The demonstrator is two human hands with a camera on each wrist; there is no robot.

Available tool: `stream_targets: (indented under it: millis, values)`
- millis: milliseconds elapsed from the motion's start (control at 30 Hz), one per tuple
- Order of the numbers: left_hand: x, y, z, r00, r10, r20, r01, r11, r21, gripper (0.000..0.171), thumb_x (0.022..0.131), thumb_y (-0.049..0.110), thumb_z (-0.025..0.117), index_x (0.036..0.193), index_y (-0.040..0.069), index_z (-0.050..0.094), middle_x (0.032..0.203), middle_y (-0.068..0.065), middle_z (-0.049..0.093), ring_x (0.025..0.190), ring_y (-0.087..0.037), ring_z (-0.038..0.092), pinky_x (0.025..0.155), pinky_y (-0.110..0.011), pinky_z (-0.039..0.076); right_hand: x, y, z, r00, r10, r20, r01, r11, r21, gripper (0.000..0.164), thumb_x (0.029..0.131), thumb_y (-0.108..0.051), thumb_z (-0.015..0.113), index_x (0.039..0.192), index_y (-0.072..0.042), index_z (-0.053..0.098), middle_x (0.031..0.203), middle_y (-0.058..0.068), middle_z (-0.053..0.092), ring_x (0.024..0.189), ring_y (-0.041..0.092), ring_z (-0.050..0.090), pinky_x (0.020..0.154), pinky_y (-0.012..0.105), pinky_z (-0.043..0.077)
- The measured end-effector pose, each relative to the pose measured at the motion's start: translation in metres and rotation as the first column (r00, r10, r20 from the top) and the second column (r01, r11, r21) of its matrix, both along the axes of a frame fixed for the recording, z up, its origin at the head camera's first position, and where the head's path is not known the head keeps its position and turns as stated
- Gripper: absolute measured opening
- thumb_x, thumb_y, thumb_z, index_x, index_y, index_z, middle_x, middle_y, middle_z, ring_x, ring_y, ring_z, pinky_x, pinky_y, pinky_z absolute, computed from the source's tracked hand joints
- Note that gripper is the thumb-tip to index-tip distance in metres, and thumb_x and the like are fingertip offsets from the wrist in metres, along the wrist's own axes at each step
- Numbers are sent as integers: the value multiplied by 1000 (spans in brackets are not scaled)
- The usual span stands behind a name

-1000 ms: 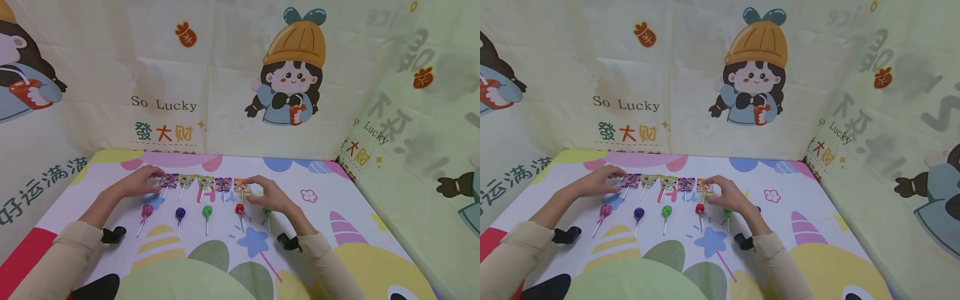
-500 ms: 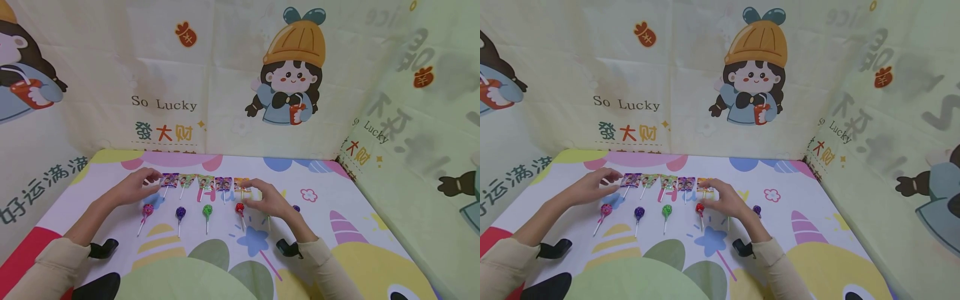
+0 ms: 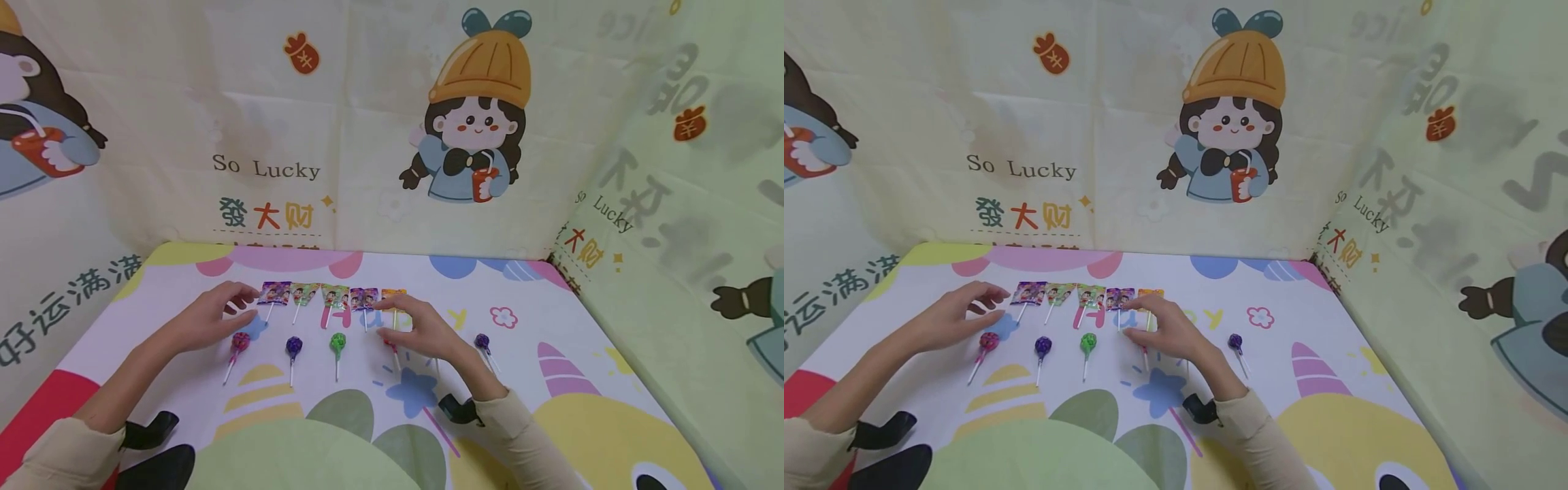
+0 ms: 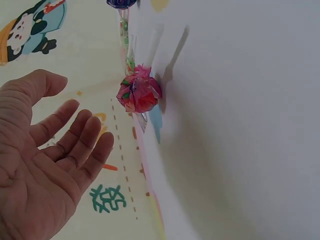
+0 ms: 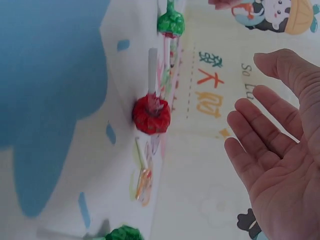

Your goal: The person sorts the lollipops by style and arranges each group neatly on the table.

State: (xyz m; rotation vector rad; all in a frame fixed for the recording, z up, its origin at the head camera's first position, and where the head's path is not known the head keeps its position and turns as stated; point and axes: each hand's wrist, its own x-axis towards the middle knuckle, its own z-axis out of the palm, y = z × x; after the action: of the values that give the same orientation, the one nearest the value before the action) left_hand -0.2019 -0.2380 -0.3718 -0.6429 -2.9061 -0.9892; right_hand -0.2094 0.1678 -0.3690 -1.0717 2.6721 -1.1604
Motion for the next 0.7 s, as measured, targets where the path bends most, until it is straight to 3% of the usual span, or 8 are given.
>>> stream_targets:
  millis: [267, 500, 700]
  values:
    - [15, 2, 4, 1000, 5, 19, -6, 1000, 26, 42, 94, 16, 73, 129, -3, 58, 120, -16, 63, 104, -24, 60, 86, -29, 56, 2, -19, 0, 999, 46, -13, -46, 999, -19, 44, 92, -20, 76, 134, -11, 64, 133, 3, 65, 129, 24, 58, 107, 54, 47]
    - [24, 1, 5, 1000, 13, 27, -13, 1000, 19, 43, 94, 19, 74, 129, -1, 58, 120, -14, 63, 103, -23, 60, 83, -25, 55, 4, -39, 1, 992, 112, -53, -114, 993, -25, 43, 92, -19, 76, 132, -9, 64, 132, 6, 66, 126, 21, 59, 104, 53, 49]
    - [30, 0, 4, 1000, 9, 19, -10, 1000, 19, 42, 94, 20, 74, 129, 0, 59, 120, -13, 63, 102, -22, 61, 82, -29, 57, 5, -54, 1, 988, 136, -74, -138, 990, -19, 43, 93, -21, 76, 132, -7, 65, 131, 4, 67, 124, 24, 60, 104, 49, 50]
